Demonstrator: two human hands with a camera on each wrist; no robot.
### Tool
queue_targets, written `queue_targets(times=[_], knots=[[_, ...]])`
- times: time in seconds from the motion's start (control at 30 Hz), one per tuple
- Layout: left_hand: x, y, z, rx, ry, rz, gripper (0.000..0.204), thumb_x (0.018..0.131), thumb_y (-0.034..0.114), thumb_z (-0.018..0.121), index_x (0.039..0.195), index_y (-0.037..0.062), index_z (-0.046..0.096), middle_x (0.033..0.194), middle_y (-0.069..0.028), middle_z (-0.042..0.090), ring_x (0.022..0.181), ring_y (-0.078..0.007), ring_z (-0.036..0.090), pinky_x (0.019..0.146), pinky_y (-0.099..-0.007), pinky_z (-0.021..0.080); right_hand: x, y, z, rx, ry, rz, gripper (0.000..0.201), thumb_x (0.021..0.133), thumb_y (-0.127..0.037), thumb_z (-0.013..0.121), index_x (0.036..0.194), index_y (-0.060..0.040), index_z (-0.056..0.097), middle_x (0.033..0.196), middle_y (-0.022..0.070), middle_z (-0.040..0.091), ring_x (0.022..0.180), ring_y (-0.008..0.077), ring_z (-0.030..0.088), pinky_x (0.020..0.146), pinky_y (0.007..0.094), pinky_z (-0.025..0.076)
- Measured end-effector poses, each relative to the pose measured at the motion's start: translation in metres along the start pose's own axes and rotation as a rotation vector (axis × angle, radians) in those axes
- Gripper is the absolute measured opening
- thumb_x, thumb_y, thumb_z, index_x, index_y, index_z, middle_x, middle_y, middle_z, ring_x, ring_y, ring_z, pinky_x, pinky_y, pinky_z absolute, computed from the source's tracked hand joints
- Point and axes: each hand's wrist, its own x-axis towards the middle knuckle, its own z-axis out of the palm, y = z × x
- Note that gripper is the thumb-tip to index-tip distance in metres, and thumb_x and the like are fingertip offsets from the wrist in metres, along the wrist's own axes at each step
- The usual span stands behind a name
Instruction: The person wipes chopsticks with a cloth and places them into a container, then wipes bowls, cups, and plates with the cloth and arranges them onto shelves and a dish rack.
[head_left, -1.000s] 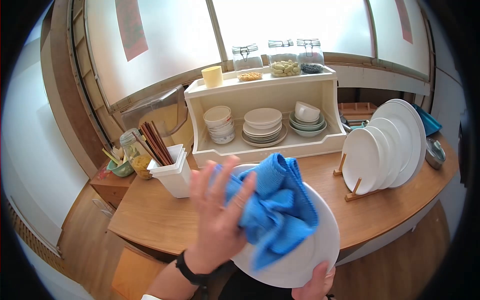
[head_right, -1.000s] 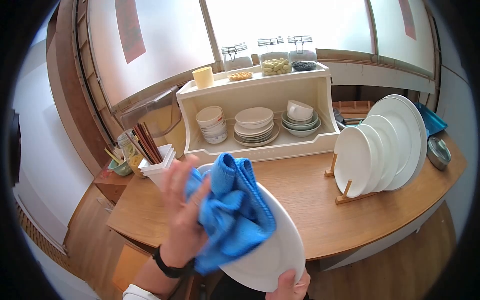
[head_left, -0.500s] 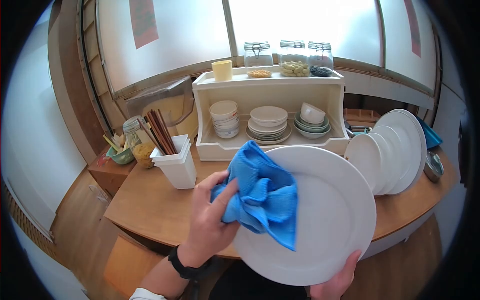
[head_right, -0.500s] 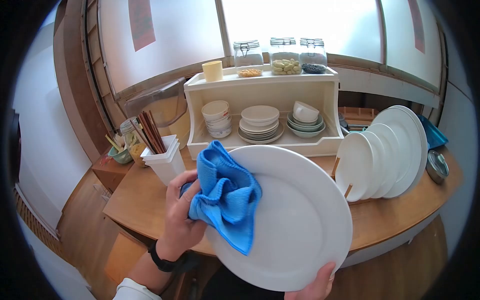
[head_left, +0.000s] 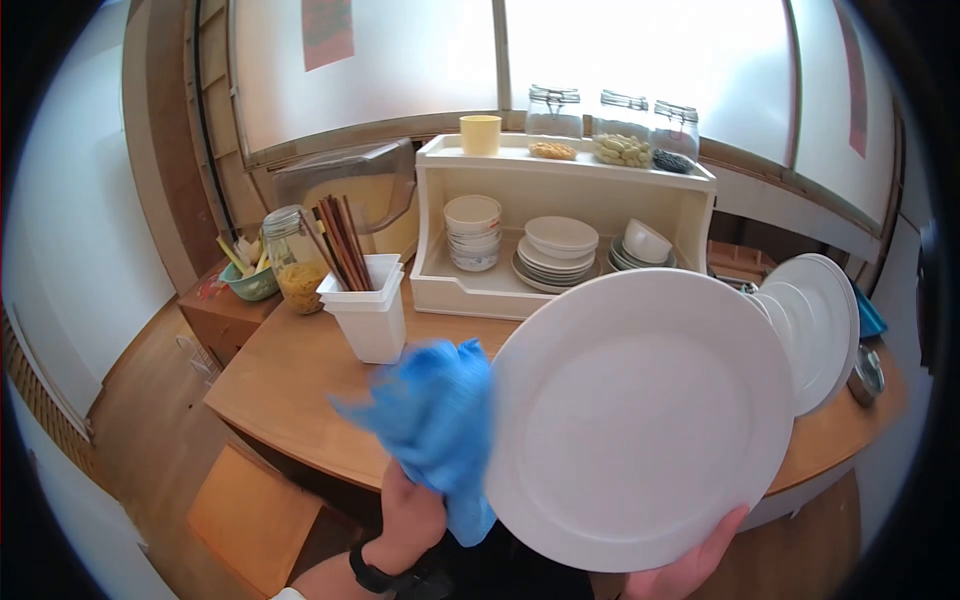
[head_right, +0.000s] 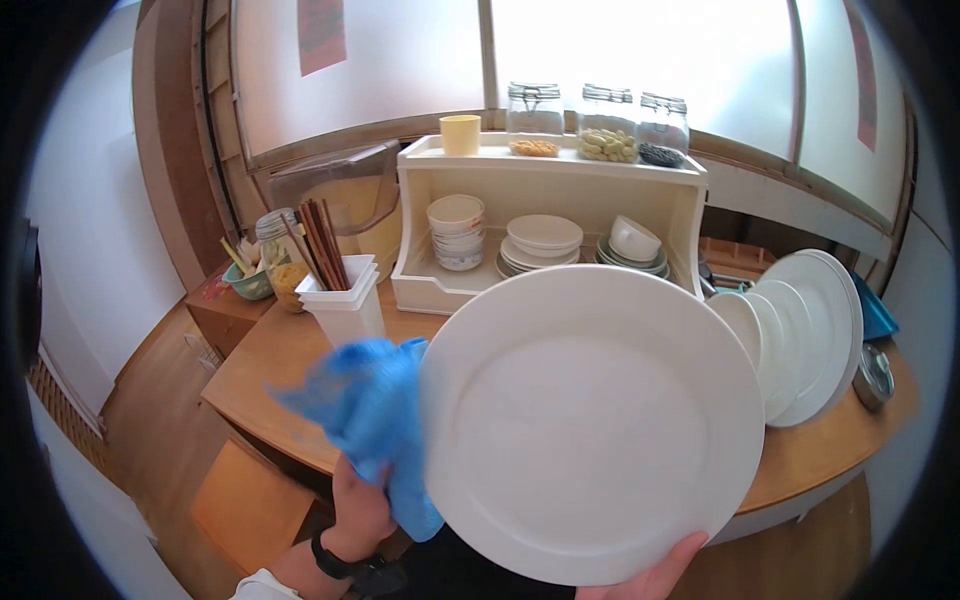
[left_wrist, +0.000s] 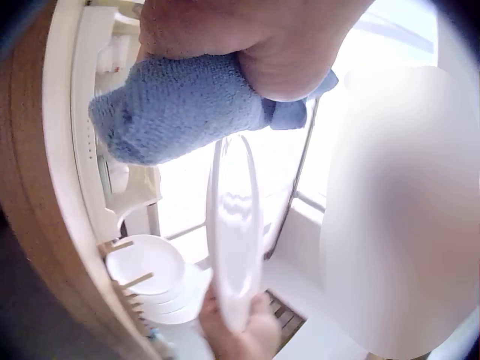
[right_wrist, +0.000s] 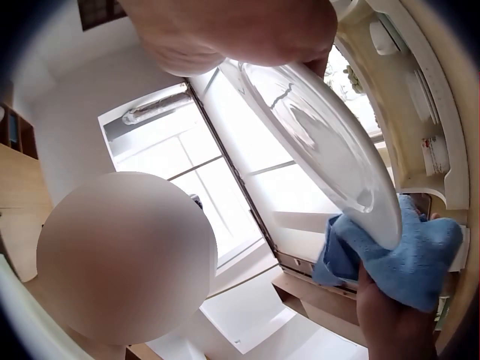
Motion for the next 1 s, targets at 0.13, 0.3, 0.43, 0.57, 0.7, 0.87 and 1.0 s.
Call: queue_targets(times=[0.13,0.3,0.43,0.57,0.7,0.87,1.0], knots=[[-0.010,0.008,0.013,-0.729,0.052,-0.380,0.054,0.094,0.028,0.052,0.140,0.0054,0.035,0.132,-0.0182,0.050,0.120,-0.0323,0.052,0.102,-0.0471,0.042,-0.007,0.006,0.004,-0.005,-0.012,0.028,0.071,0.098,-0.054,0.035,0.148,-0.0058,0.020,0.151,0.0144,0.029,0.136,0.0327,0.032,0.112,0.0448,0.025],[-0.054,-0.025,0.015,-0.767,-0.057,-0.354,0.056,0.090,0.026,0.058,0.136,0.0005,0.039,0.134,-0.0163,0.049,0.123,-0.0332,0.048,0.104,-0.0470,0.037,-0.015,0.009,0.003,-0.032,-0.012,0.045,0.072,0.098,-0.056,0.032,0.148,-0.0054,0.021,0.151,0.0139,0.029,0.136,0.0320,0.032,0.113,0.0440,0.024],[-0.099,-0.019,0.020,-0.387,-0.199,-0.440,0.046,0.090,0.022,0.059,0.128,-0.0014,0.046,0.129,-0.0138,0.050,0.117,-0.0298,0.048,0.104,-0.0435,0.033,-0.021,0.013,0.000,-0.042,-0.005,0.066,0.073,0.098,-0.057,0.030,0.148,-0.0050,0.021,0.151,0.0136,0.029,0.136,0.0315,0.031,0.113,0.0433,0.023],[-0.080,-0.009,0.009,-0.454,-0.165,-0.419,0.054,0.087,0.020,0.062,0.132,-0.0008,0.042,0.131,-0.0151,0.050,0.118,-0.0306,0.049,0.103,-0.0447,0.037,-0.034,0.031,-0.007,-0.468,-0.067,-0.181,0.069,0.099,-0.052,0.029,0.147,-0.0019,0.022,0.150,0.0148,0.030,0.138,0.0309,0.028,0.113,0.0441,0.021],[-0.044,0.013,-0.010,-0.561,-0.111,-0.372,0.067,0.082,0.018,0.068,0.137,0.0000,0.036,0.133,-0.0168,0.049,0.118,-0.0318,0.051,0.101,-0.0463,0.041,-0.021,0.034,-0.046,0.654,-0.663,0.082,0.061,0.100,-0.038,0.037,0.145,0.0021,0.025,0.146,0.0189,0.034,0.136,0.0334,0.031,0.113,0.0471,0.022],[-0.009,0.030,-0.034,-0.451,-0.219,-0.299,0.067,0.076,0.000,0.069,0.136,0.0001,0.040,0.129,-0.0124,0.054,0.116,-0.0250,0.053,0.100,-0.0420,0.042,0.016,-0.014,-0.030,-0.014,-0.529,0.056,0.061,0.098,-0.031,0.048,0.144,0.0026,0.026,0.144,0.0200,0.036,0.132,0.0340,0.036,0.111,0.0474,0.026],[-0.023,0.020,-0.011,-0.473,-0.180,-0.357,0.068,0.074,0.002,0.072,0.135,-0.0006,0.042,0.128,-0.0119,0.054,0.115,-0.0247,0.053,0.099,-0.0413,0.042,0.023,-0.011,-0.021,-0.366,-0.229,0.054,0.063,0.097,-0.032,0.051,0.144,0.0020,0.025,0.143,0.0195,0.039,0.129,0.0336,0.040,0.110,0.0458,0.029]])
